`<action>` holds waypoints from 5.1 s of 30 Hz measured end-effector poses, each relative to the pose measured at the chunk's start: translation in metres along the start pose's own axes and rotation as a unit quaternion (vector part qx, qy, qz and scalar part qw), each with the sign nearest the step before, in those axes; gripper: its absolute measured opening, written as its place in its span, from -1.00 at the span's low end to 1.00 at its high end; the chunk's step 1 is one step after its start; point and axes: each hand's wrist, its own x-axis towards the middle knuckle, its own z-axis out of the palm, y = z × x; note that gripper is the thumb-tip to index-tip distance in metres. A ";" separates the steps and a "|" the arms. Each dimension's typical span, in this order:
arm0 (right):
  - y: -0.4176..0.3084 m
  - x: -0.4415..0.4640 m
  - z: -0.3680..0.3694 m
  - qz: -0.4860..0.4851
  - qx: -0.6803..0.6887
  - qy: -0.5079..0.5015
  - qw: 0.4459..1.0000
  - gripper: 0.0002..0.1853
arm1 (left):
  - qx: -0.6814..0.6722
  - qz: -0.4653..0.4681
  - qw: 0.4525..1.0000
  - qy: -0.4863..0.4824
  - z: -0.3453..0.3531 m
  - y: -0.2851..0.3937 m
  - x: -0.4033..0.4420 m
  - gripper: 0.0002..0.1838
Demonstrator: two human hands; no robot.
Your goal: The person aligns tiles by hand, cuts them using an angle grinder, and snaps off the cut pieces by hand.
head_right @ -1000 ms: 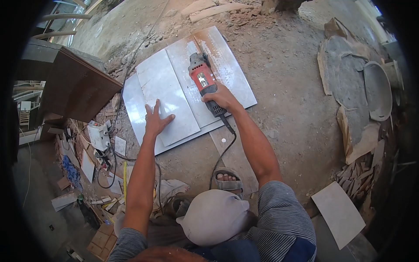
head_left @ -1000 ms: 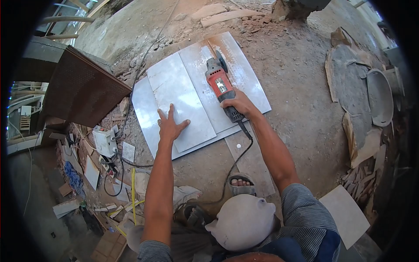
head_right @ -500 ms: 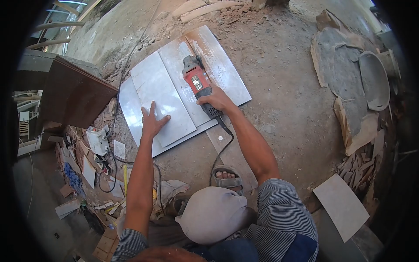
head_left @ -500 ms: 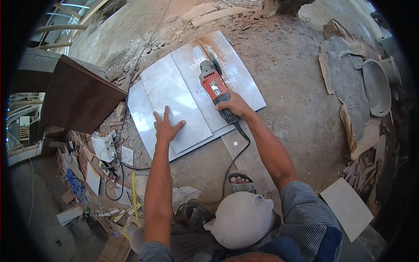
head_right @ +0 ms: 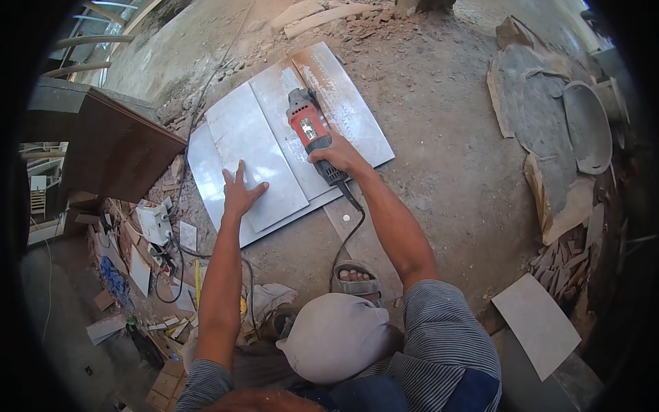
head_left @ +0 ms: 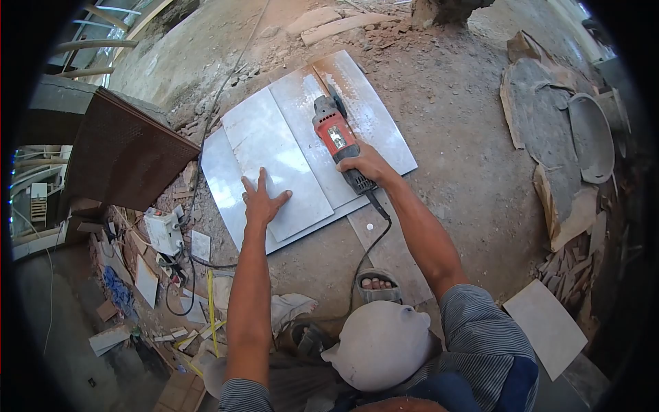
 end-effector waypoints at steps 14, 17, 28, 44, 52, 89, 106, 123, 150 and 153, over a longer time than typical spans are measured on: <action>0.004 -0.022 -0.001 0.011 0.009 -0.005 1.000 -0.35 | 0.000 0.008 1.000 0.005 0.001 -0.002 0.002 0.14; 0.005 -0.014 -0.004 0.018 0.012 -0.010 1.000 -0.33 | -0.003 0.011 1.000 0.009 0.001 -0.001 0.001 0.14; 0.014 -0.032 -0.003 0.018 0.003 -0.006 1.000 -0.33 | 0.008 0.015 1.000 0.014 0.002 -0.002 0.003 0.14; 0.015 -0.044 -0.004 0.029 0.002 -0.005 1.000 -0.34 | 0.009 0.008 1.000 0.009 0.002 -0.002 0.003 0.15; 0.012 -0.041 -0.003 0.039 0.015 0.000 0.999 -0.37 | 0.009 0.004 1.000 0.004 0.000 0.000 0.001 0.14; 0.030 -0.075 -0.006 0.018 -0.027 0.001 0.999 -0.36 | 0.012 -0.006 1.000 -0.001 -0.002 0.003 0.000 0.14; 0.030 -0.086 -0.006 0.042 -0.043 -0.004 0.998 -0.30 | 0.007 -0.014 1.000 -0.005 -0.004 0.006 -0.002 0.13; 0.033 -0.094 -0.005 0.043 -0.012 -0.003 0.999 -0.32 | 0.006 -0.015 1.000 -0.007 -0.004 0.005 -0.002 0.14; 0.044 -0.099 -0.004 0.065 0.014 -0.011 0.998 -0.34 | 0.011 -0.010 1.000 -0.003 0.000 0.002 0.001 0.15; 0.043 -0.095 -0.003 0.068 0.012 -0.005 0.998 -0.35 | 0.013 -0.010 1.000 -0.003 -0.001 0.001 0.002 0.15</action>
